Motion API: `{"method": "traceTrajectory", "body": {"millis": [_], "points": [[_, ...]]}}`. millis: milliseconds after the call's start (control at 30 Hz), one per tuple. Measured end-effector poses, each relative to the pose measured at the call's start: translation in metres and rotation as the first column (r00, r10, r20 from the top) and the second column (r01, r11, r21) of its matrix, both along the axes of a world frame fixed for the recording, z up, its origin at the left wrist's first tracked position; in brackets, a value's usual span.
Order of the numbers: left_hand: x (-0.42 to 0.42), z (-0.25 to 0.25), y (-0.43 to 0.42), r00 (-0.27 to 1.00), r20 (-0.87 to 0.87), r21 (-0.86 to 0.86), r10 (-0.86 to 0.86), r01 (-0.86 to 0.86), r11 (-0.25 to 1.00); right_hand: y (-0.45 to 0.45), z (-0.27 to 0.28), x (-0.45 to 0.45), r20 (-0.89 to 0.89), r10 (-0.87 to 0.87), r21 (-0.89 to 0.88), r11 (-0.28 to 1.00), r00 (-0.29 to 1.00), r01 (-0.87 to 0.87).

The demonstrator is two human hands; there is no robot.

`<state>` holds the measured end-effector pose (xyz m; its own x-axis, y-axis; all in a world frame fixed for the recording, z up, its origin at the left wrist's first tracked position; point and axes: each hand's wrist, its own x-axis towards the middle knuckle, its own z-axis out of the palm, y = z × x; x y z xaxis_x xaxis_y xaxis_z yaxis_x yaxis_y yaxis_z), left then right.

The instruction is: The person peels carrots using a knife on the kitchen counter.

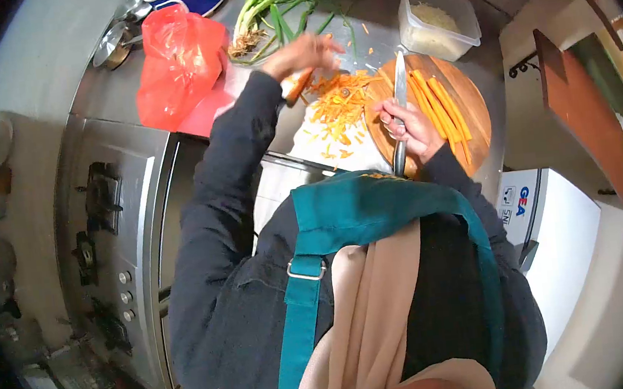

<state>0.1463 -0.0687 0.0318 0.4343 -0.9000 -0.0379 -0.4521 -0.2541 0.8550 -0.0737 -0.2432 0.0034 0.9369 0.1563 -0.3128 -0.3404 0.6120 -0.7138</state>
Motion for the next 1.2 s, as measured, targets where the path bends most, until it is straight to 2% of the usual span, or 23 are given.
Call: {"method": "traceTrajectory", "body": {"millis": [33, 133, 167, 200, 233, 300, 333, 433, 467, 500, 567, 633, 667, 700, 767, 800, 867, 1033, 1100, 1200], "points": [[-0.011, -0.013, 0.005, 0.998, 0.066, 0.115, -0.001, -0.006, 0.993, 0.002, -0.01, -0.011, -0.017, -0.122, 0.011, 0.992, 0.992, 0.123], [-0.027, -0.028, 0.015, 0.987, 0.161, 0.39, -0.003, -0.061, 0.919, 0.01, -0.024, -0.035, -0.014, -0.163, 0.034, 0.986, 0.987, 0.163], [-0.021, -0.035, 0.016, 0.943, 0.33, 0.316, 0.049, -0.159, 0.935, 0.013, -0.025, -0.04, 0.009, -0.182, 0.046, 0.982, 0.983, 0.181], [-0.02, -0.035, 0.015, 0.866, 0.487, 0.221, 0.112, -0.246, 0.944, 0.013, -0.019, -0.037, 0.006, -0.188, -0.028, 0.982, 0.982, 0.188], [-0.02, -0.036, 0.012, 0.865, 0.489, 0.216, 0.109, -0.241, 0.946, 0.012, -0.012, -0.036, 0.01, -0.194, -0.031, 0.981, 0.981, 0.194], [-0.021, -0.034, 0.004, 0.741, 0.636, 0.285, 0.217, -0.486, 0.826, 0.011, 0.01, -0.031, -0.002, -0.235, -0.02, 0.972, 0.972, 0.235], [-0.025, -0.041, 0.002, 0.613, 0.743, 0.141, 0.267, -0.534, 0.833, 0.01, 0.012, -0.026, 0.007, -0.233, -0.002, 0.972, 0.972, 0.233], [-0.016, -0.064, -0.008, 0.566, 0.734, 0.07, 0.376, -0.613, 0.787, 0.011, 0.023, -0.011, 0.114, -0.211, -0.073, 0.973, 0.971, 0.22], [-0.012, -0.069, -0.005, 0.572, 0.732, 0.051, 0.371, -0.589, 0.806, 0.013, 0.03, -0.007, 0.112, -0.226, -0.132, 0.962, 0.968, 0.24], [-0.012, -0.073, -0.003, 0.562, 0.705, -0.015, 0.433, -0.599, 0.801, 0.013, 0.036, -0.003, 0.124, -0.226, -0.139, 0.96, 0.966, 0.243], [0.002, -0.093, 0.008, 0.64, 0.643, -0.067, 0.421, -0.501, 0.863, 0.011, 0.046, 0.005, 0.204, -0.191, -0.135, 0.966, 0.96, 0.221], [-0.016, -0.064, 0.022, 0.843, 0.283, -0.093, 0.457, -0.451, 0.888, 0.003, 0.054, 0.016, 0.188, -0.198, -0.136, 0.965, 0.962, 0.225], [-0.024, -0.054, 0.03, 0.905, -0.148, -0.059, 0.4, -0.412, 0.909, -0.002, 0.055, 0.022, 0.23, -0.182, -0.211, 0.95, 0.956, 0.232], [-0.042, -0.041, 0.036, 0.906, -0.15, -0.059, 0.395, -0.407, 0.911, -0.006, 0.056, 0.027, 0.266, -0.166, -0.283, 0.928, 0.95, 0.241], [-0.077, -0.016, 0.046, 0.83, -0.434, -0.204, 0.349, -0.468, 0.86, -0.008, 0.063, 0.034, 0.28, -0.208, -0.24, 0.93, 0.937, 0.278], [-0.085, -0.013, 0.051, 0.828, -0.441, -0.199, 0.346, -0.466, 0.862, -0.01, 0.064, 0.037, 0.294, -0.143, -0.268, 0.937, 0.945, 0.225], [-0.094, -0.015, 0.065, 0.717, -0.678, -0.246, 0.162, -0.429, 0.869, -0.011, 0.065, 0.041, 0.279, -0.02, -0.343, 0.932, 0.96, 0.12], [-0.103, -0.01, 0.083, 0.707, -0.684, -0.205, 0.178, -0.422, 0.883, 0.003, 0.072, 0.038, 0.234, 0.073, -0.386, 0.922, 0.969, 0.024], [-0.108, -0.005, 0.084, 0.726, -0.639, -0.173, 0.254, -0.458, 0.872, 0.004, 0.074, 0.039, 0.27, 0.156, -0.383, 0.923, 0.95, -0.042], [-0.108, -0.006, 0.085, 0.717, -0.654, -0.181, 0.24, -0.457, 0.871, 0.006, 0.072, 0.041, 0.232, 0.162, -0.404, 0.913, 0.959, -0.057]]}}
